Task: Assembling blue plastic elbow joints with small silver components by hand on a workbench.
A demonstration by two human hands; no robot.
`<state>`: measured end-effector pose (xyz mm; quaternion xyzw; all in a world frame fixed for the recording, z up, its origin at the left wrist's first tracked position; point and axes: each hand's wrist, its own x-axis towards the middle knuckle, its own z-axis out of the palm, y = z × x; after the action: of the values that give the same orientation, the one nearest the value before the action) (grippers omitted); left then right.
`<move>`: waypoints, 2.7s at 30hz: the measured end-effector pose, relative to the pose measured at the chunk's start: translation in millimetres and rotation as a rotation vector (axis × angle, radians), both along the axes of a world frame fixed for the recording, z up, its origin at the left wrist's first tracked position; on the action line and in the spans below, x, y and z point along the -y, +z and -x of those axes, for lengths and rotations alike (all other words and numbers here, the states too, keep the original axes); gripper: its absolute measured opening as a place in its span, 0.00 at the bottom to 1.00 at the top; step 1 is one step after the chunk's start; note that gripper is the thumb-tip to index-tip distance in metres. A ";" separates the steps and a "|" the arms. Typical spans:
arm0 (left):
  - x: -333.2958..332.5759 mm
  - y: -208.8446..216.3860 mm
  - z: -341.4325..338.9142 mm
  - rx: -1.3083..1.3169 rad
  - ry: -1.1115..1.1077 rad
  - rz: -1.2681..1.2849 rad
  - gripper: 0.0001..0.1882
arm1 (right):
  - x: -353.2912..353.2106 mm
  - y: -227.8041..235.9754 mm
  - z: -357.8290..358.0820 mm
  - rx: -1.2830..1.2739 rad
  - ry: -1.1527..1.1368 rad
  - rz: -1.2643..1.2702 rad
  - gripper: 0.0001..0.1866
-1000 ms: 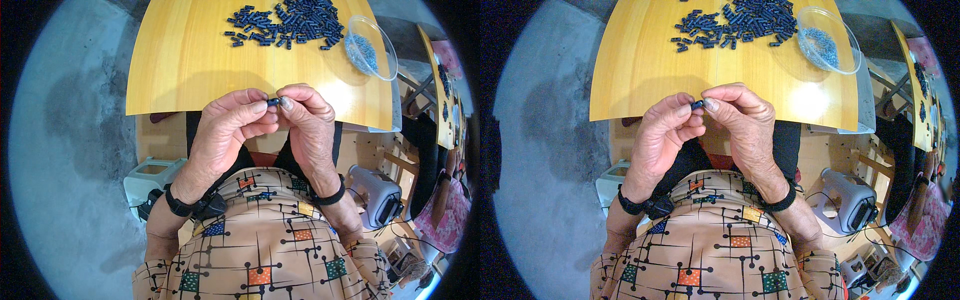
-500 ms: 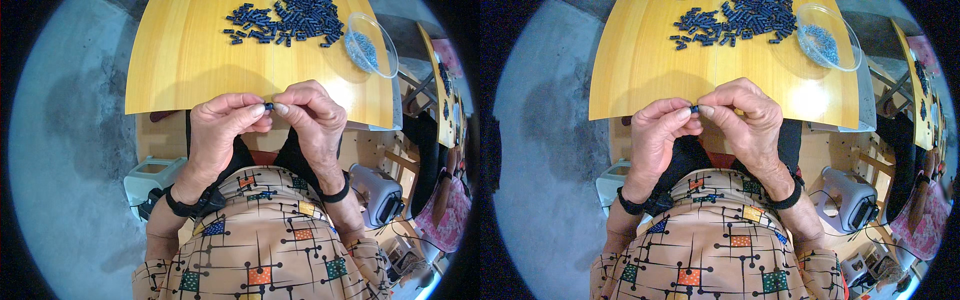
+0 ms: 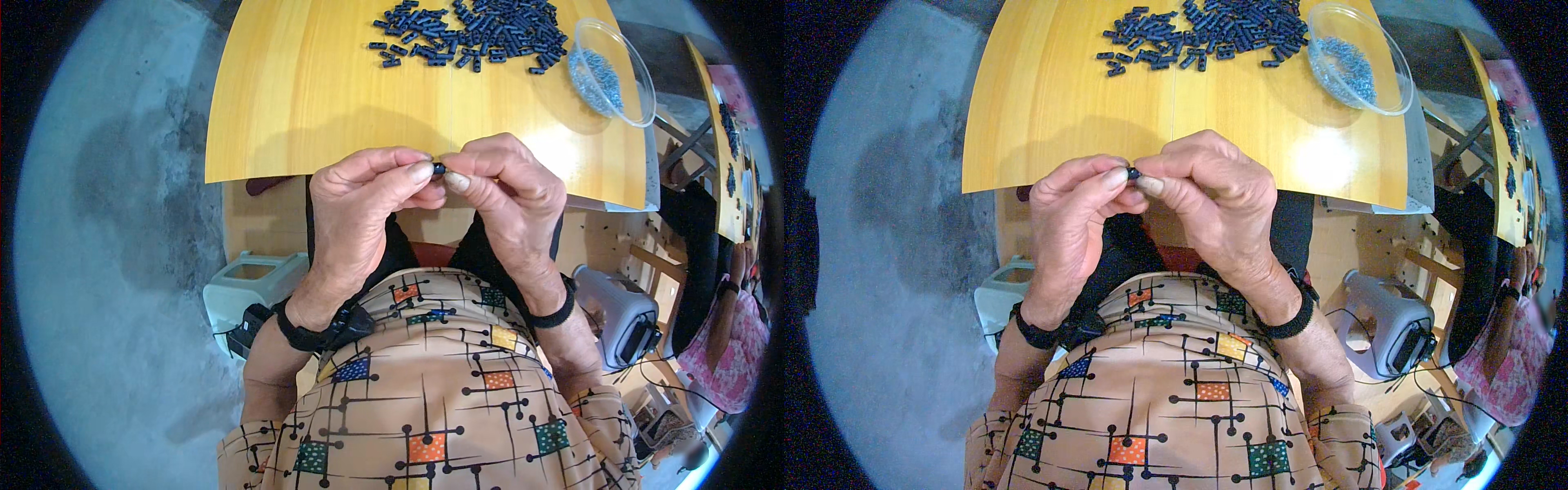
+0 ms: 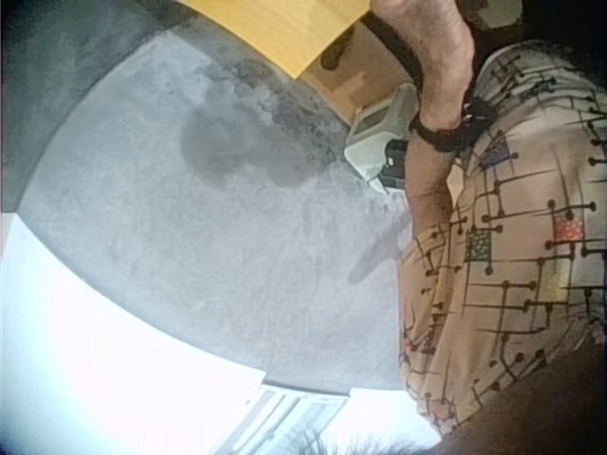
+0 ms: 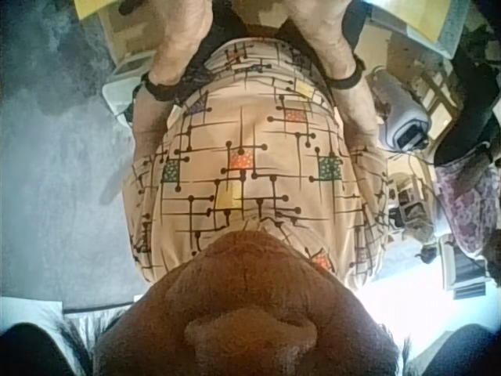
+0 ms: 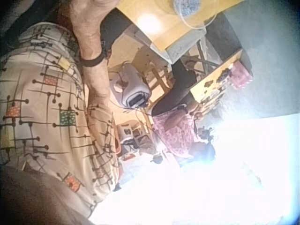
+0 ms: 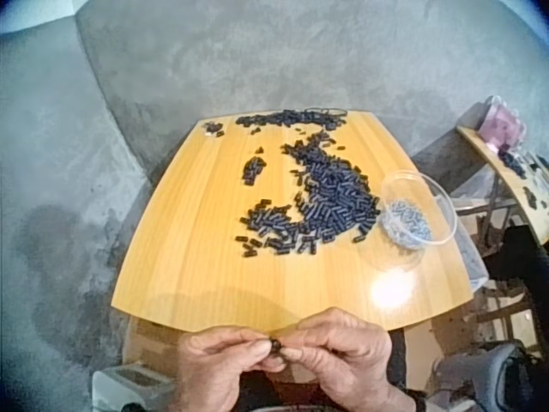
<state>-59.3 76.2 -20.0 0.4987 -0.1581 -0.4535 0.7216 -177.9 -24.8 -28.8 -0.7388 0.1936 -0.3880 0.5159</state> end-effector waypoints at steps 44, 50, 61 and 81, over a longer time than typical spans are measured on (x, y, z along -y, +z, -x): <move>-14.8 -13.4 -24.9 -0.136 -0.366 -0.072 0.09 | 4.6 14.4 -7.0 -0.125 0.362 -0.599 0.03; -13.4 -14.5 -33.4 -0.119 -0.300 -0.007 0.09 | 9.5 19.8 -26.2 -0.115 0.429 -0.791 0.06; -0.5 -21.2 -58.4 0.243 -0.045 0.028 0.07 | 68.5 20.9 -75.9 -0.457 -0.081 0.316 0.10; -0.6 -28.7 -67.0 0.447 -0.127 0.101 0.05 | 82.9 2.1 -101.5 -0.585 -0.099 0.620 0.06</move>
<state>7.7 76.9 -48.7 0.5388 -0.3676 -0.3679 0.6628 -76.5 -107.7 -26.8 -0.9277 0.2410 -0.2263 0.1735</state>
